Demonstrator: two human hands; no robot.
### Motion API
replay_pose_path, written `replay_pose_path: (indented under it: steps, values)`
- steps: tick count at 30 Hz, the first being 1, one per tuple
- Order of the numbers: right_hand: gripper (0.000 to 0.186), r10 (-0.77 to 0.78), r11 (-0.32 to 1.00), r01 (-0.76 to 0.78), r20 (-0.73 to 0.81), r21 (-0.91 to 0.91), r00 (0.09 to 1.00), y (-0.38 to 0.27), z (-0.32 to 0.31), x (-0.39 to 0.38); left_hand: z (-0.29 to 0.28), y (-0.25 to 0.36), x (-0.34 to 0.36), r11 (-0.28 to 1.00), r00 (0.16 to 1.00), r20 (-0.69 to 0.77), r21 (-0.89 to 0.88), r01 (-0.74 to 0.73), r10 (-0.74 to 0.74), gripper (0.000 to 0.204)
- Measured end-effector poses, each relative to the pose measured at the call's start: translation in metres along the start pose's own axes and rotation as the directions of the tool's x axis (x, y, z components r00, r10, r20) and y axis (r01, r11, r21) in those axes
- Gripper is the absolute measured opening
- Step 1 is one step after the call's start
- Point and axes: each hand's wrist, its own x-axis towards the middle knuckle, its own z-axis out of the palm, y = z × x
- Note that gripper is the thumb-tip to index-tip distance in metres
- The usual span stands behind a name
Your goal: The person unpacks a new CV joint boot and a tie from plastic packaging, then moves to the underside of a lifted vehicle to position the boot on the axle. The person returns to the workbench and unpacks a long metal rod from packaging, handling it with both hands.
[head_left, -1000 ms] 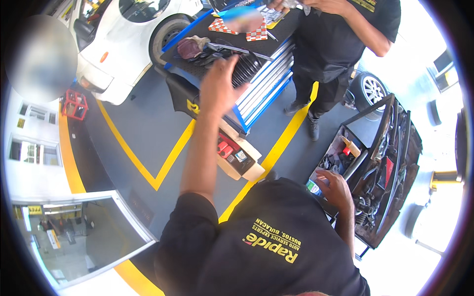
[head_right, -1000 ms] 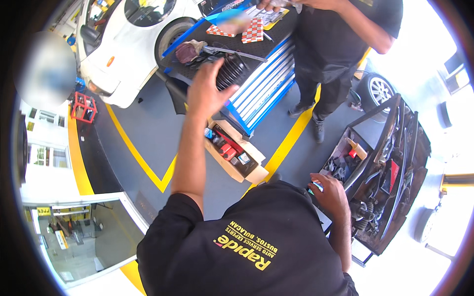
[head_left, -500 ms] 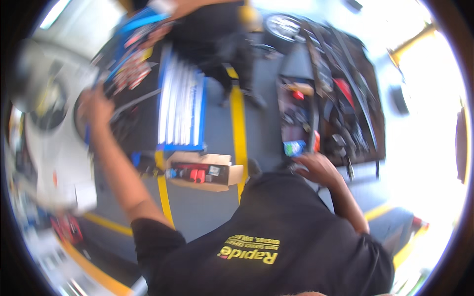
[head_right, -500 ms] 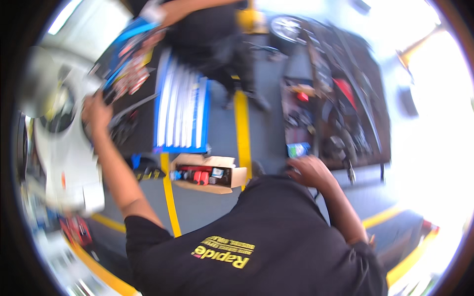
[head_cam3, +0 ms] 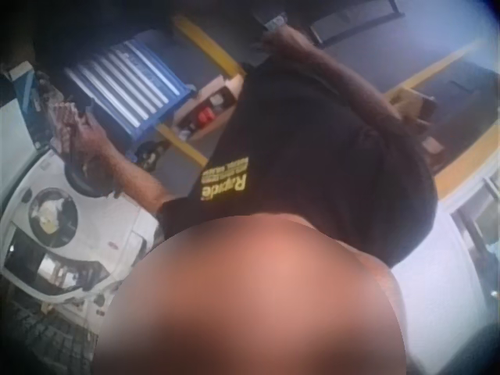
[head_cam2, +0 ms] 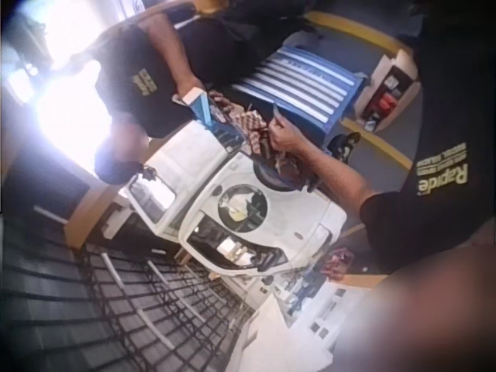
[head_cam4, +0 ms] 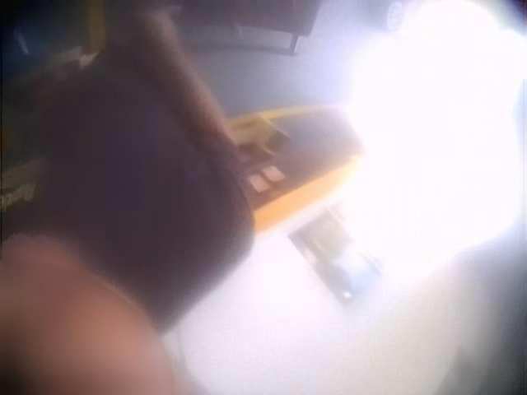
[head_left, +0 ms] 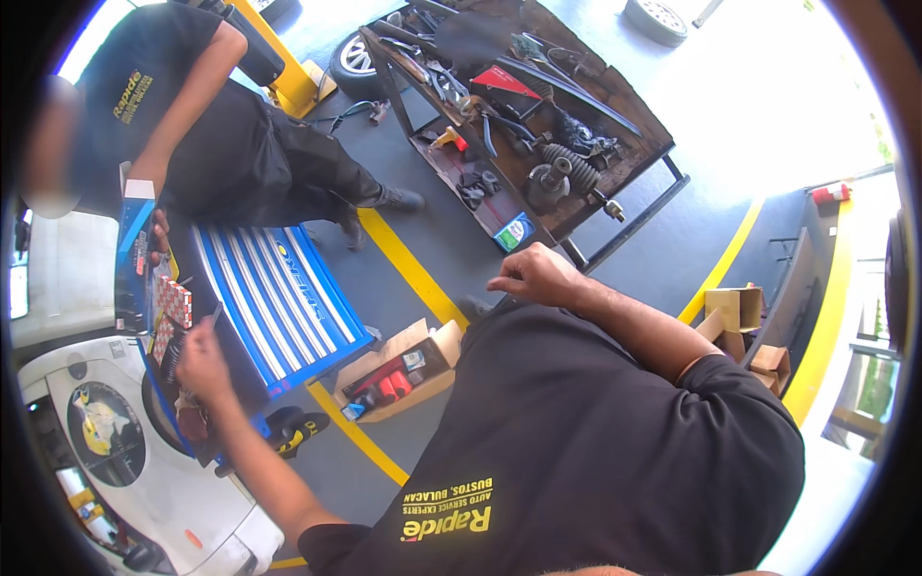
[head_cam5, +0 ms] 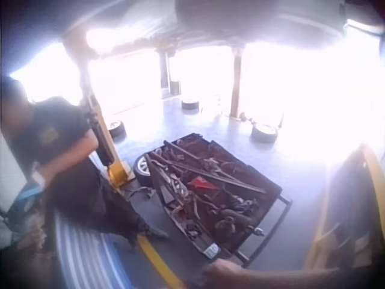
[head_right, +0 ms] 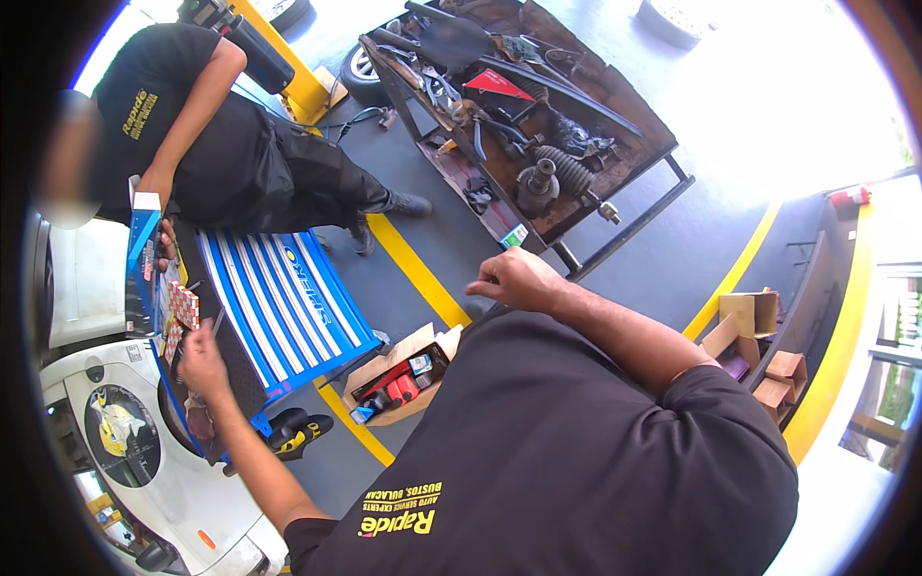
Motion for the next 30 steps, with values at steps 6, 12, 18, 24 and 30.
replay_pose_path:
  steps: [6,12,18,24,30]
  values:
    - [0.054,-0.189,0.776,0.250,-0.165,0.579,0.968,0.005,0.034,-0.018,-0.027,0.266,-0.078,0.743,0.997,-0.077,-0.668,-0.040,-0.015,0.027]
    - [0.073,-0.345,0.142,0.294,-0.231,0.945,0.910,-0.002,0.102,-0.094,-0.050,0.477,-0.187,0.378,0.891,-0.278,-0.829,-0.411,0.359,0.072]
    - [0.067,-0.131,-0.159,0.126,-0.148,0.979,0.980,0.089,0.141,-0.212,0.007,0.437,-0.343,0.628,0.796,0.108,-0.680,-0.379,0.596,0.057]
    - [0.058,0.299,0.716,-0.445,0.339,0.539,0.892,0.205,0.275,-0.237,-0.025,0.241,-0.639,0.865,0.108,0.914,0.326,0.382,-0.392,0.050]
    - [0.057,0.169,0.868,-0.433,0.677,0.241,0.716,0.220,0.364,-0.247,-0.129,0.174,-0.837,0.804,-0.171,0.931,0.364,0.471,-0.322,0.065]
